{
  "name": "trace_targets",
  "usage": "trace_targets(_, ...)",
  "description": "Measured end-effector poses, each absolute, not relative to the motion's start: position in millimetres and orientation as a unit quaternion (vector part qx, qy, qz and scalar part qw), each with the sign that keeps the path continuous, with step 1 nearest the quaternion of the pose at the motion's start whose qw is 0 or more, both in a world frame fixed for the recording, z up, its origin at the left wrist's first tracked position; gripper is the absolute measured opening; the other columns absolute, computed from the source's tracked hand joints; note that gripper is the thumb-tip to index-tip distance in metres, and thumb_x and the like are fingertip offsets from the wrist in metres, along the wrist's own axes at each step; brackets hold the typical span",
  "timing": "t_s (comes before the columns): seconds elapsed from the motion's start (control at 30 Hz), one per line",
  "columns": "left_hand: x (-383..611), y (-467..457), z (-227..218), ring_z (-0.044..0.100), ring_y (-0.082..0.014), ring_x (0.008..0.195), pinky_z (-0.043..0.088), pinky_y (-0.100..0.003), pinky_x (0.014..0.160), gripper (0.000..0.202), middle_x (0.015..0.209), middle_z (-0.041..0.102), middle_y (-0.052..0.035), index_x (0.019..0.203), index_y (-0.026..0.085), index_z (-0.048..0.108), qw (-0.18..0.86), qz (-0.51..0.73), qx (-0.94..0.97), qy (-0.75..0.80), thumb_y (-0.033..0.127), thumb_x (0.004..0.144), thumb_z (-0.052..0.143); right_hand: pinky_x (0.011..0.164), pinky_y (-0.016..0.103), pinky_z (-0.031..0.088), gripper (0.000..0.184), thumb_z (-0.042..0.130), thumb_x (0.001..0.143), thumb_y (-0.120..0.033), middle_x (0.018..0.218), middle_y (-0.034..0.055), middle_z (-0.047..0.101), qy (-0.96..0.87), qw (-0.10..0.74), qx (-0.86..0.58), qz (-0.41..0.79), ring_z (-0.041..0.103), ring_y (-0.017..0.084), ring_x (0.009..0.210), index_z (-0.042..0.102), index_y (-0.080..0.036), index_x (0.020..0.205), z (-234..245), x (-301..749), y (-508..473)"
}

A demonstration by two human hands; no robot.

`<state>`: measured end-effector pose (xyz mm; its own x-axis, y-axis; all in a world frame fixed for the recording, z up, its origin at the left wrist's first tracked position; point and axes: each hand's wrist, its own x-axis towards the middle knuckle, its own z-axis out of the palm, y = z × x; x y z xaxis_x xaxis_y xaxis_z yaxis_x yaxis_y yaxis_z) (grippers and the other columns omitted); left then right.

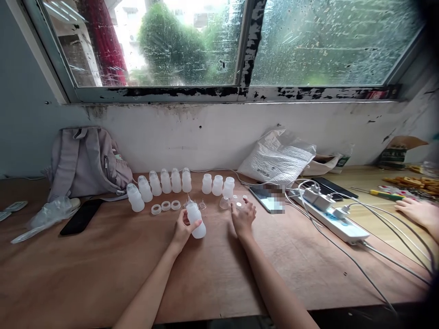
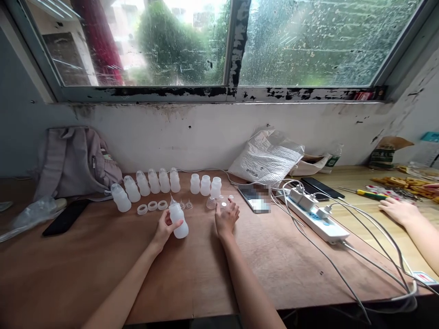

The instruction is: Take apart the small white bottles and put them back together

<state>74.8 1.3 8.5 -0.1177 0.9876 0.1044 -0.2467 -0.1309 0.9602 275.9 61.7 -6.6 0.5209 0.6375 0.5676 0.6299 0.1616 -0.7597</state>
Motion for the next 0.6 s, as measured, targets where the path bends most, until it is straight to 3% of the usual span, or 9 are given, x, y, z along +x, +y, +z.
trace_targets(0.2, 74.2, -3.6, 12.6, 0.055, -0.0201, 0.082, 0.041, -0.027, 0.072, 0.037, 0.089, 0.061, -0.0057, 0.096, 0.018, 0.057, 0.510, 0.557, 0.515, 0.405, 0.022, 0.060, 0.067, 0.067, 0.033, 0.045, 0.037, 0.063, 0.061, -0.040, 0.082, 0.0062, 0.060, -0.395, 0.676, -0.540, 0.310, 0.057, 0.019, 0.074, 0.052, -0.017, 0.088, -7.1, 271.2, 62.9)
trace_targets(0.3, 75.7, -5.0, 11.1, 0.053, -0.0224, 0.089, 0.038, -0.029, 0.079, 0.043, 0.096, 0.060, -0.0068, 0.097, 0.019, 0.060, 0.494, 0.549, 0.534, 0.411, 0.019, 0.055, 0.070, 0.063, 0.031, 0.048, 0.037, 0.068, 0.055, -0.039, 0.076, 0.0028, 0.061, -0.303, 0.723, -0.432, 0.445, 0.059, 0.016, 0.068, 0.053, -0.019, 0.082, -3.1, 266.2, 63.2)
trace_targets(0.4, 77.3, -5.4, 8.1, 0.054, -0.0225, 0.086, 0.038, -0.029, 0.078, 0.049, 0.090, 0.062, -0.0056, 0.096, 0.021, 0.061, 0.494, 0.536, 0.533, 0.429, 0.017, 0.048, 0.073, 0.063, 0.031, 0.050, 0.035, 0.069, 0.053, -0.038, 0.071, 0.0012, 0.062, -0.264, 0.730, -0.391, 0.494, 0.060, 0.016, 0.065, 0.054, -0.020, 0.078, -0.5, 265.5, 64.0)
trace_targets(0.6, 76.9, -4.4, 5.0, 0.056, -0.0210, 0.077, 0.040, -0.028, 0.070, 0.037, 0.082, 0.063, -0.0046, 0.088, 0.021, 0.061, 0.481, 0.507, 0.560, 0.444, 0.022, 0.052, 0.072, 0.064, 0.029, 0.050, 0.028, 0.070, 0.053, -0.031, 0.073, 0.0014, 0.062, -0.278, 0.724, -0.380, 0.504, 0.060, 0.015, 0.067, 0.060, -0.017, 0.075, 1.4, 263.9, 60.0)
